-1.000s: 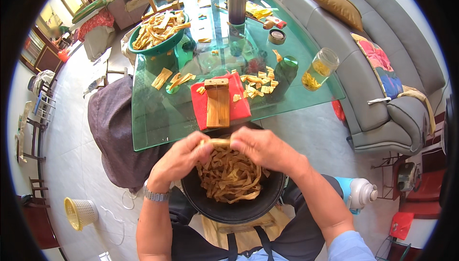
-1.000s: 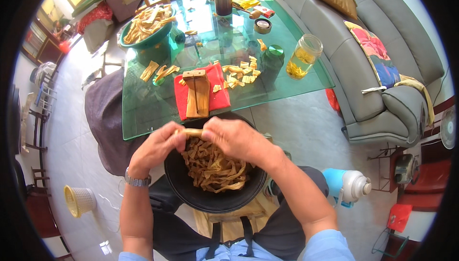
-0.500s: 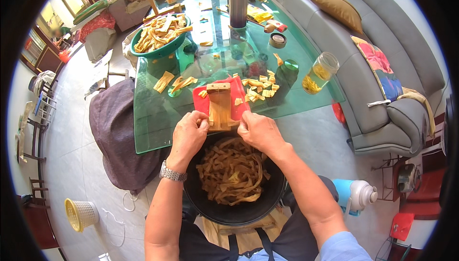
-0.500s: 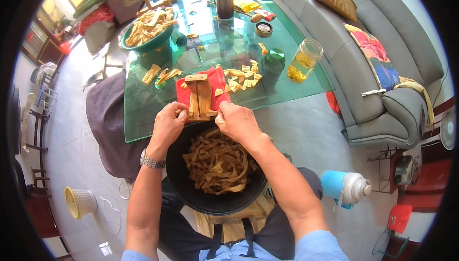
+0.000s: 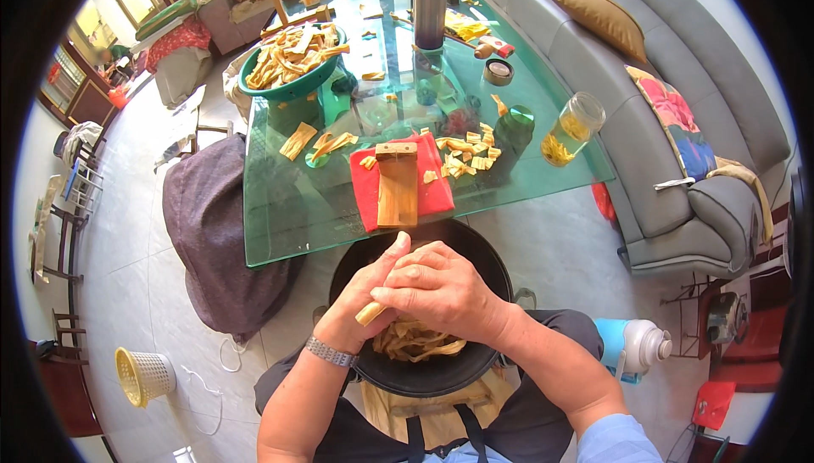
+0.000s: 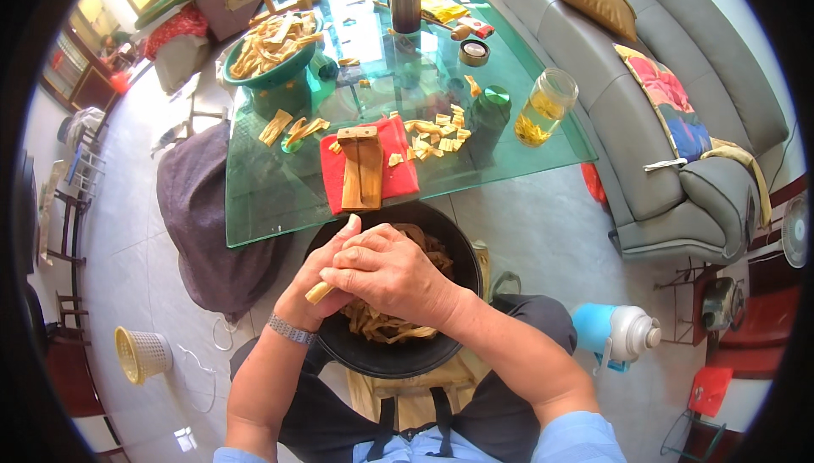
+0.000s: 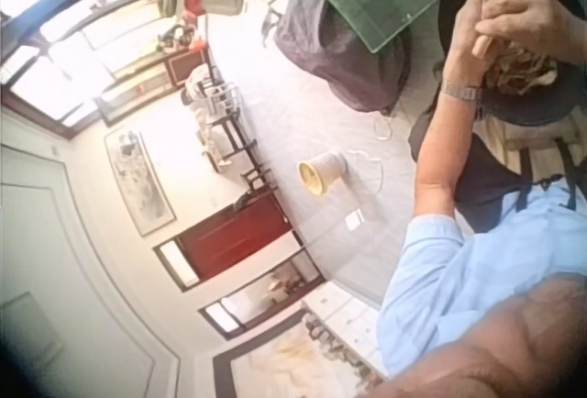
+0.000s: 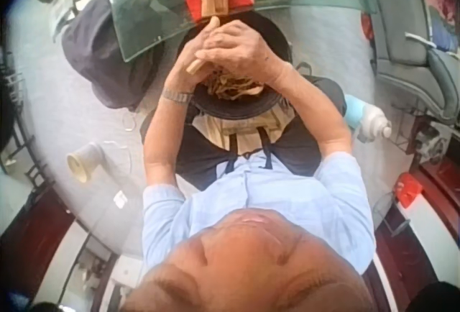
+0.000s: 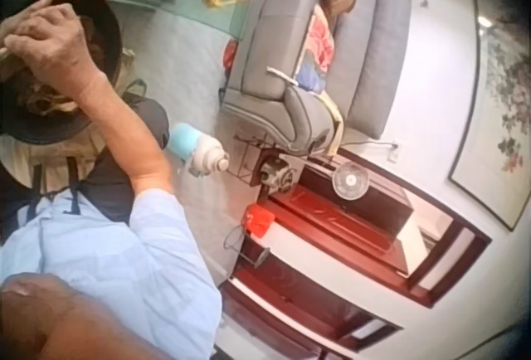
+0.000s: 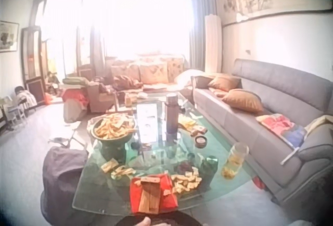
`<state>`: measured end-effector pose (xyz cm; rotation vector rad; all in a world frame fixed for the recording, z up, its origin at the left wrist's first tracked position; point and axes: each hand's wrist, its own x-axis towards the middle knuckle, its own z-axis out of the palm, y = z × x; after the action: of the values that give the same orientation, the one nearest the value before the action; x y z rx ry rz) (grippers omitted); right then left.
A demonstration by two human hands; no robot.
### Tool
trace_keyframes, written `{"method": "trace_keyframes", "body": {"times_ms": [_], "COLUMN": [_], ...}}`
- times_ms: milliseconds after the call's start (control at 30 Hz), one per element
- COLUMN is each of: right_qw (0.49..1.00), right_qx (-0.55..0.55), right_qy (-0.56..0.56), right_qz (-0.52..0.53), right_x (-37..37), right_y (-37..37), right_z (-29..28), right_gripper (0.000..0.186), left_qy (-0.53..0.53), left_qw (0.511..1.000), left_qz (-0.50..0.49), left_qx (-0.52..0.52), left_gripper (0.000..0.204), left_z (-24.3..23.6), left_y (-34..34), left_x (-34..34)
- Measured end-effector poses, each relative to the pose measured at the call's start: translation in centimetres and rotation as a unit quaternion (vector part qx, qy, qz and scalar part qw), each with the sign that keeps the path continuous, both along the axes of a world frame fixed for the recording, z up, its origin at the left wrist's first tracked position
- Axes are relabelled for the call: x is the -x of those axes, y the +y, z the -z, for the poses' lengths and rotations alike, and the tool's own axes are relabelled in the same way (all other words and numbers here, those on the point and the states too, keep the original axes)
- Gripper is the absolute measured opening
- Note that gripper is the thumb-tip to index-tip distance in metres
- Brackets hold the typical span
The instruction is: The person sits on the floor and repeatedly tears dried, flat, yellowish food strips into smaller pieces by hand, placing them into a black bowl on their lap. The process is continuous and repetitive throughout the clip.
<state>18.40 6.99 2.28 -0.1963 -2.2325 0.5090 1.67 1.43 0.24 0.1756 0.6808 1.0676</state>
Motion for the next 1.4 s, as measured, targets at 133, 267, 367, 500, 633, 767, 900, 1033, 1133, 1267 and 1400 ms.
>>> {"method": "trace_keyframes", "body": {"times_ms": [133,267,367,500,633,767,900,1033,1133,1267,1400], "right_qw": [0.999,0.996,0.982,0.941,0.927,0.925,0.860,0.739,0.670,0.550,0.553], "right_qx": [-0.028,0.052,0.175,0.336,0.367,0.368,0.491,0.663,0.726,0.819,0.818], "right_qy": [0.001,-0.004,0.063,0.029,0.025,-0.010,-0.097,-0.123,-0.145,-0.130,-0.138], "right_qz": [-0.039,-0.077,-0.008,0.011,0.081,0.098,0.100,0.016,-0.050,-0.102,-0.072], "right_x": [-0.6,-0.4,-0.9,-1.3,-1.6,-1.4,-1.3,-0.8,-1.5,-1.2,-0.5], "right_y": [-0.2,-1.1,-0.3,-0.2,0.7,1.2,2.0,2.2,2.6,2.6,2.2], "right_z": [-1.4,-1.0,-0.5,-1.4,-0.2,1.0,2.1,2.2,3.1,4.0,2.3], "right_gripper": [0.022,0.020,0.016,0.014,0.011,0.016,0.028,0.035,0.032,0.028,0.030], "left_qy": [0.099,0.168,0.235,0.544,0.510,0.575,0.686,0.661,0.656,0.641,0.582], "left_qw": [0.991,0.982,0.957,0.766,0.799,0.760,0.657,0.693,0.685,0.675,0.781], "left_qz": [-0.073,-0.013,-0.002,0.163,0.272,0.181,0.115,0.031,0.013,0.015,0.043], "left_qx": [-0.044,-0.083,-0.170,-0.300,-0.165,-0.242,-0.290,-0.287,-0.318,-0.364,-0.224], "left_gripper": [0.039,0.030,0.020,0.019,0.017,0.018,0.011,0.013,0.019,0.017,0.015], "left_z": [-4.6,-2.6,-1.6,-0.3,-2.4,-2.5,-2.4,-2.0,-1.4,-0.5,-1.1], "left_y": [0.7,1.5,0.8,0.2,0.6,-0.1,-0.4,-0.9,-1.0,-1.0,-1.2], "left_x": [-1.2,-0.5,-1.6,-0.2,-0.4,-0.2,0.4,0.6,0.7,1.7,1.8]}}
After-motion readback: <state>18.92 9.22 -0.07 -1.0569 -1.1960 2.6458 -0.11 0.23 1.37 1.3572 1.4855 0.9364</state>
